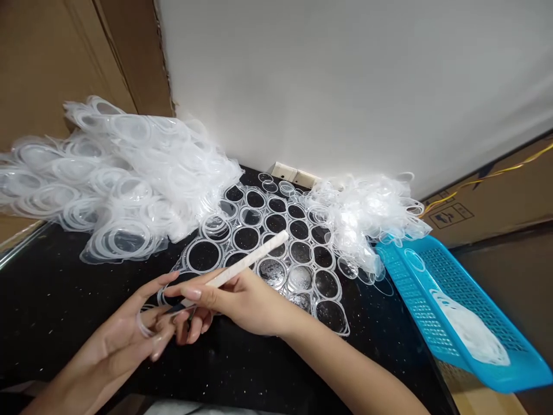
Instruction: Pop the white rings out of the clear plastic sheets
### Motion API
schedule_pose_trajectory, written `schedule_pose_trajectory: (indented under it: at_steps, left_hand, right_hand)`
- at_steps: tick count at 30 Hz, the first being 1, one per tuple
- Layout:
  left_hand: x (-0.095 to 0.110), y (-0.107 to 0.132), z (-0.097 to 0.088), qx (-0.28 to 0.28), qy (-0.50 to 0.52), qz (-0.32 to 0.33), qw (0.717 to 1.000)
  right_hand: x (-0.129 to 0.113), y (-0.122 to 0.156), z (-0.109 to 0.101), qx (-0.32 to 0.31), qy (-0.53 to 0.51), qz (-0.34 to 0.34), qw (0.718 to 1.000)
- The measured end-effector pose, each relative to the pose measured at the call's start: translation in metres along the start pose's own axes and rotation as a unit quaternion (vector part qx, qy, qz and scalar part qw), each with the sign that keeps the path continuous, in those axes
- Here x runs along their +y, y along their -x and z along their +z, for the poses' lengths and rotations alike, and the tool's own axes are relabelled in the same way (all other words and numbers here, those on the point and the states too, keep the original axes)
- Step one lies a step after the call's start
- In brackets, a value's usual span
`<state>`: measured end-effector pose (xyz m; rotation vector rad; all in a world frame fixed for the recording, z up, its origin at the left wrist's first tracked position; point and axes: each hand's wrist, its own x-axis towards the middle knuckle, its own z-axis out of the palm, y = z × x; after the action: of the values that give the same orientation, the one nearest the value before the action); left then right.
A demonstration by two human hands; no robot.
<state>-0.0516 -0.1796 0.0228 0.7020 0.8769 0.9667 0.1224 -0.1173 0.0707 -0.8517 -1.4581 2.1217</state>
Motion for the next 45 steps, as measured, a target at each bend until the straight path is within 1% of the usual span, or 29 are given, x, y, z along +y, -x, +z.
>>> schedule_pose_trajectory:
  at_steps: [2, 4, 5, 6, 7, 8, 9, 11, 12, 13, 14, 16, 17, 19, 22, 25, 27, 31, 32, 33, 35, 36, 38, 40, 41, 42, 43, 44, 45]
  left_hand:
    - [0.004, -0.001, -0.01, 0.019, 0.042, -0.015, 0.999]
    - [0.009, 0.0, -0.021, 0.038, 0.043, 0.011, 0.998]
    - [0.011, 0.0, -0.026, 0.046, 0.009, 0.039, 0.998]
    - [0.014, 0.0, -0.029, 0.055, -0.058, 0.08, 0.994]
    - [0.016, -0.002, -0.031, 0.06, -0.157, 0.13, 0.977]
    - [0.018, -0.005, -0.032, 0.065, -0.279, 0.186, 0.94]
    - [0.019, -0.009, -0.032, 0.068, -0.404, 0.238, 0.88]
    - [0.017, -0.018, -0.032, 0.064, -0.609, 0.306, 0.729]
    - [0.014, -0.023, -0.032, 0.057, -0.679, 0.318, 0.66]
    - [0.011, -0.027, -0.032, 0.047, -0.728, 0.324, 0.602]
    - [0.007, -0.03, -0.033, 0.036, -0.763, 0.328, 0.556]
    - [0.001, -0.033, -0.033, 0.029, -0.804, 0.334, 0.491]
    - [-0.001, -0.033, -0.032, 0.036, -0.817, 0.334, 0.469]
    - [-0.002, -0.032, -0.029, 0.062, -0.833, 0.325, 0.442]
    - [0.001, -0.032, -0.024, 0.077, -0.848, 0.31, 0.423]
    - [0.003, -0.032, -0.021, 0.074, -0.856, 0.301, 0.414]
    - [0.002, -0.033, -0.021, 0.07, -0.86, 0.291, 0.414]
    - [0.002, -0.033, -0.023, 0.062, -0.867, 0.272, 0.412]
    - [0.002, -0.032, -0.023, 0.059, -0.87, 0.265, 0.411]
    - [0.003, -0.032, -0.022, 0.058, -0.873, 0.257, 0.411]
    - [0.003, -0.03, -0.021, 0.058, -0.876, 0.246, 0.411]
    - [0.002, -0.03, -0.02, 0.06, -0.876, 0.245, 0.411]
    - [0.001, -0.03, -0.02, 0.068, -0.873, 0.252, 0.412]
    - [0.0, -0.031, -0.023, 0.075, -0.865, 0.261, 0.423]
    - [-0.001, -0.031, -0.025, 0.078, -0.858, 0.264, 0.433]
    - [0.0, -0.031, -0.028, 0.079, -0.848, 0.269, 0.45]
    - [0.001, -0.031, -0.03, 0.081, -0.832, 0.276, 0.474]
    - [0.003, -0.03, -0.032, 0.085, -0.809, 0.284, 0.508]
    - [0.006, -0.029, -0.032, 0.091, -0.777, 0.291, 0.55]
  right_hand:
    - [0.003, -0.006, -0.006, 0.028, 0.018, -0.004, 0.999]
    - [0.005, -0.013, -0.012, 0.092, 0.099, -0.029, 0.99]
    - [0.007, -0.017, -0.015, 0.129, 0.154, -0.044, 0.979]
    - [0.009, -0.022, -0.017, 0.16, 0.208, -0.056, 0.963]
    - [0.011, -0.027, -0.02, 0.181, 0.254, -0.065, 0.948]
    - [0.013, -0.032, -0.021, 0.19, 0.288, -0.069, 0.936]
    - [0.016, -0.036, -0.023, 0.192, 0.31, -0.072, 0.928]
    - [0.021, -0.042, -0.024, 0.185, 0.338, -0.078, 0.92]
    - [0.023, -0.044, -0.024, 0.183, 0.348, -0.078, 0.916]
    - [0.025, -0.045, -0.024, 0.182, 0.356, -0.078, 0.913]
    - [0.027, -0.045, -0.024, 0.182, 0.363, -0.077, 0.91]
    - [0.029, -0.045, -0.024, 0.179, 0.373, -0.075, 0.907]
    - [0.029, -0.045, -0.023, 0.178, 0.376, -0.077, 0.906]
    - [0.03, -0.045, -0.023, 0.176, 0.382, -0.084, 0.903]
    - [0.03, -0.045, -0.023, 0.183, 0.406, -0.102, 0.889]
    - [0.035, -0.045, -0.02, 0.191, 0.468, -0.144, 0.851]
    - [0.042, -0.044, -0.017, 0.18, 0.534, -0.189, 0.804]
    - [0.055, -0.047, -0.013, 0.138, 0.671, -0.256, 0.682]
    - [0.055, -0.048, -0.016, 0.139, 0.689, -0.26, 0.662]
    - [0.054, -0.049, -0.022, 0.152, 0.696, -0.259, 0.653]
    - [0.043, -0.049, -0.041, 0.207, 0.684, -0.253, 0.653]
    - [0.035, -0.047, -0.054, 0.253, 0.665, -0.245, 0.659]
    - [0.016, -0.039, -0.082, 0.321, 0.644, -0.238, 0.652]
    - [-0.002, -0.028, -0.103, 0.378, 0.624, -0.24, 0.64]
    - [-0.01, -0.021, -0.109, 0.418, 0.604, -0.236, 0.637]
    - [-0.017, -0.013, -0.111, 0.449, 0.567, -0.228, 0.652]
    - [-0.022, -0.006, -0.108, 0.46, 0.522, -0.213, 0.686]
    - [-0.025, 0.002, -0.102, 0.445, 0.471, -0.189, 0.738]
    - [-0.027, 0.008, -0.092, 0.403, 0.415, -0.16, 0.8]
